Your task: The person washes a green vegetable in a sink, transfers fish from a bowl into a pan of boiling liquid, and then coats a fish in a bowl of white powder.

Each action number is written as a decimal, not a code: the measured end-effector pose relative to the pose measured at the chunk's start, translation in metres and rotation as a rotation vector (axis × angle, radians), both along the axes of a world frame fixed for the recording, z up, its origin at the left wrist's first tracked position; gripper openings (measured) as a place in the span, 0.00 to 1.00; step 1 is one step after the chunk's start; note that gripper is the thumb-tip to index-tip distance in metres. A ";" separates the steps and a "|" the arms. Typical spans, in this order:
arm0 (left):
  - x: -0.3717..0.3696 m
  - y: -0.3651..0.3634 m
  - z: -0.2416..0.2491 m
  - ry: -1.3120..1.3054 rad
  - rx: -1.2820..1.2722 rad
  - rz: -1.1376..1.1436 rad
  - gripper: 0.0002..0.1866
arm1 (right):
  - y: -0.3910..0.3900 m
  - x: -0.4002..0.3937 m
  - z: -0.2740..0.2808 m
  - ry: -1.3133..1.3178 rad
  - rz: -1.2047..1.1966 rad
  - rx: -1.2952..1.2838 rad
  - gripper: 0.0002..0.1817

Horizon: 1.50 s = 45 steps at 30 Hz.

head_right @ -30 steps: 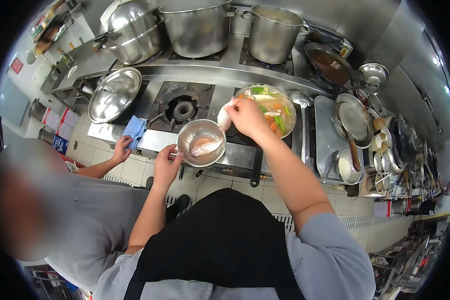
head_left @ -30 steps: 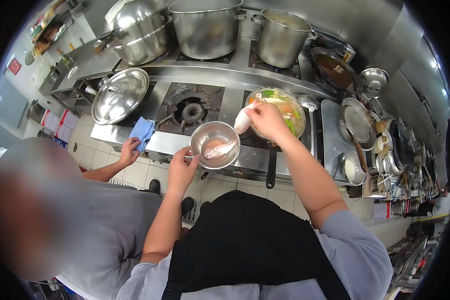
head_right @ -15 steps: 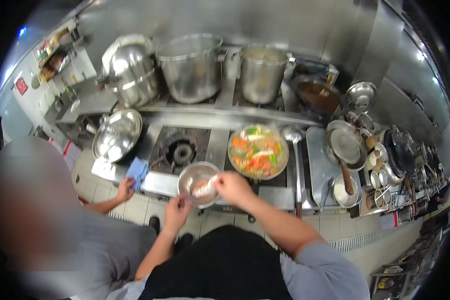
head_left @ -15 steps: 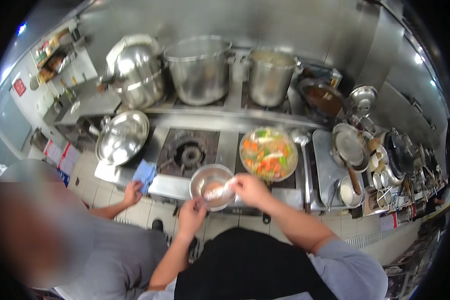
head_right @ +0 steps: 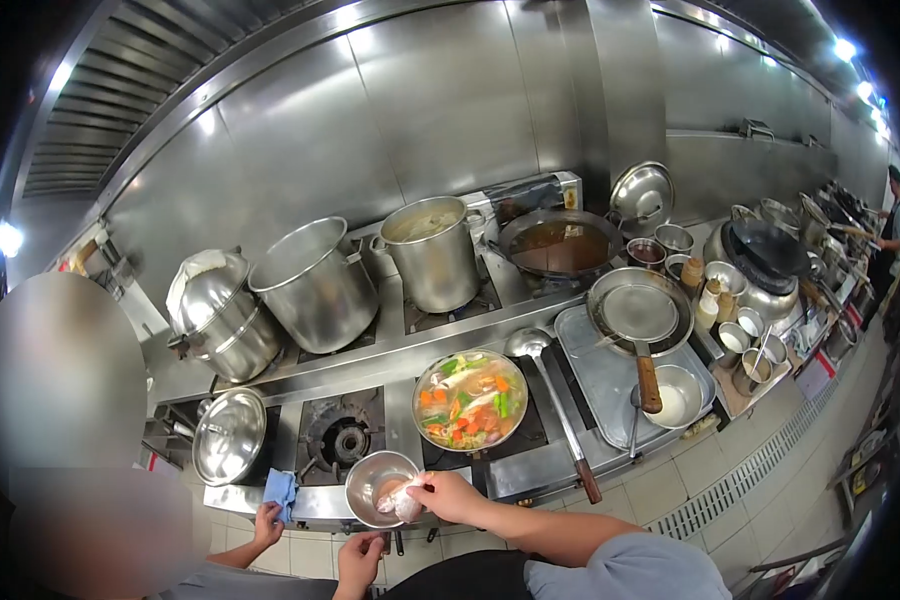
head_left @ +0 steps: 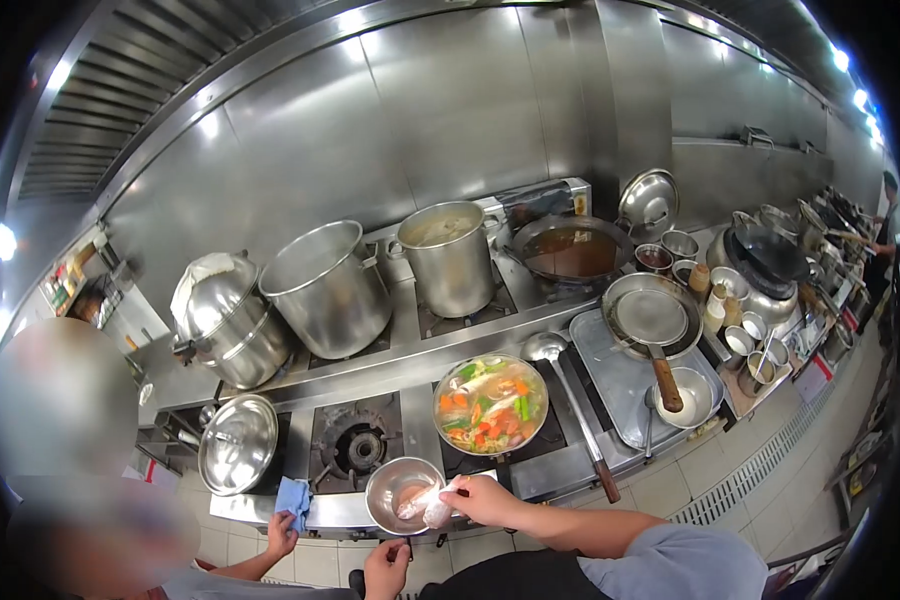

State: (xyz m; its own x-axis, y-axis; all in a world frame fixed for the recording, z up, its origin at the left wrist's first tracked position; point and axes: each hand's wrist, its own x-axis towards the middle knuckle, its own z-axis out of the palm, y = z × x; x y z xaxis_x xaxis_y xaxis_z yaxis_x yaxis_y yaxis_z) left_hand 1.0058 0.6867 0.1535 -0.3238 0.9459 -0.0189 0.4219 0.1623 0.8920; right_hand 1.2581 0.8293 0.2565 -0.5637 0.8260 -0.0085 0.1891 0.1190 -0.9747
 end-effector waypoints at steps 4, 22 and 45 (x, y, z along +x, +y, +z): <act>-0.008 -0.012 -0.005 0.365 -0.084 0.021 0.14 | 0.002 0.027 0.010 0.057 -0.045 -0.073 0.17; 0.058 -0.151 -0.101 0.474 -0.767 0.127 0.16 | 0.054 0.145 0.005 0.278 -0.186 -0.243 0.10; 0.043 -0.149 -0.170 0.125 -0.870 0.199 0.15 | 0.019 0.206 0.041 -0.274 -0.467 0.048 0.14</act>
State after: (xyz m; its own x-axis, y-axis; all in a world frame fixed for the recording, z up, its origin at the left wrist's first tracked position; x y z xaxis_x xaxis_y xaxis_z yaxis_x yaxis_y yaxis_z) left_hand 1.0489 0.5376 -0.0166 -0.5276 0.5404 -0.6554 0.4002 0.8387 0.3694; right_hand 1.4646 0.8479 0.2972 -0.1188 0.9911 -0.0594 0.4791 0.0048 -0.8777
